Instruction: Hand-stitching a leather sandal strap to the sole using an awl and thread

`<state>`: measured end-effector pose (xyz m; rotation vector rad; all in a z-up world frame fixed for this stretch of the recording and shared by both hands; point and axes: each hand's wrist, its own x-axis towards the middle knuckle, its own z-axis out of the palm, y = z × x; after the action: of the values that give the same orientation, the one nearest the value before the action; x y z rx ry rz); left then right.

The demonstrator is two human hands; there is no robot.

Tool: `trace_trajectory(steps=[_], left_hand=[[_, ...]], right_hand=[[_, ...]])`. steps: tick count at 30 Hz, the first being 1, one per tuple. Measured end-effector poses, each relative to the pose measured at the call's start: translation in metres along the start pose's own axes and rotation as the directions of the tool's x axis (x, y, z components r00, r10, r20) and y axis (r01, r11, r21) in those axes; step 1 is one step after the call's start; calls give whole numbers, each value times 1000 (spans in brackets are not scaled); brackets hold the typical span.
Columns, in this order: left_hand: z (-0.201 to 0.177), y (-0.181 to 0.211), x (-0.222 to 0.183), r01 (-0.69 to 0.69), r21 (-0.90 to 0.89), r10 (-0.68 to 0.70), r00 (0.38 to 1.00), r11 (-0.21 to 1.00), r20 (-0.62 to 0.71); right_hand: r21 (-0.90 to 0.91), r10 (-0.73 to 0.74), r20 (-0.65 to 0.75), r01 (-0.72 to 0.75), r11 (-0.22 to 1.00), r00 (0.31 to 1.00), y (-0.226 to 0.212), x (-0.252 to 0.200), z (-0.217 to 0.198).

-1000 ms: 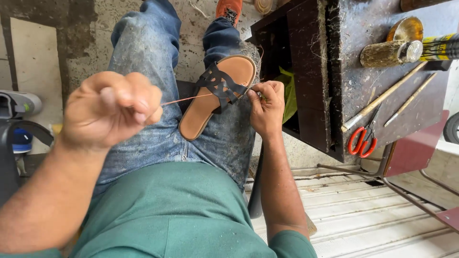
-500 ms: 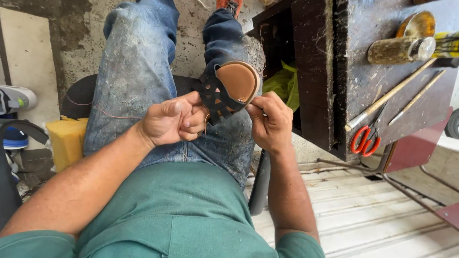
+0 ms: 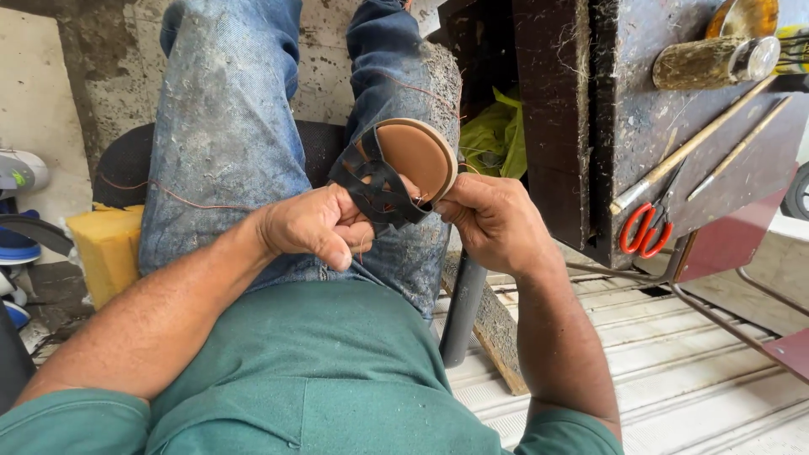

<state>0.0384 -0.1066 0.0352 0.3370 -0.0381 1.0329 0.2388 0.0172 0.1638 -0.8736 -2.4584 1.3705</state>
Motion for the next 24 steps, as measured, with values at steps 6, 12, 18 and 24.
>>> trace_trajectory(steps=[6,12,18,24], left_hand=[[-12,-13,-7,1,172,8,999,985,-48],[5,1,-6,-15,341,86,978,940,-193],[31,14,4,-15,525,211,926,851,-314],[-18,-3,-2,76,691,373,797,719,-475]], right_hand=[[9,158,99,-160,987,982,-1,-7,-6],[-50,326,18,-325,944,945,1,-13,3],[-304,-89,-430,-52,951,898,33,-20,44],[-35,73,-345,-90,995,936,46,-7,34]])
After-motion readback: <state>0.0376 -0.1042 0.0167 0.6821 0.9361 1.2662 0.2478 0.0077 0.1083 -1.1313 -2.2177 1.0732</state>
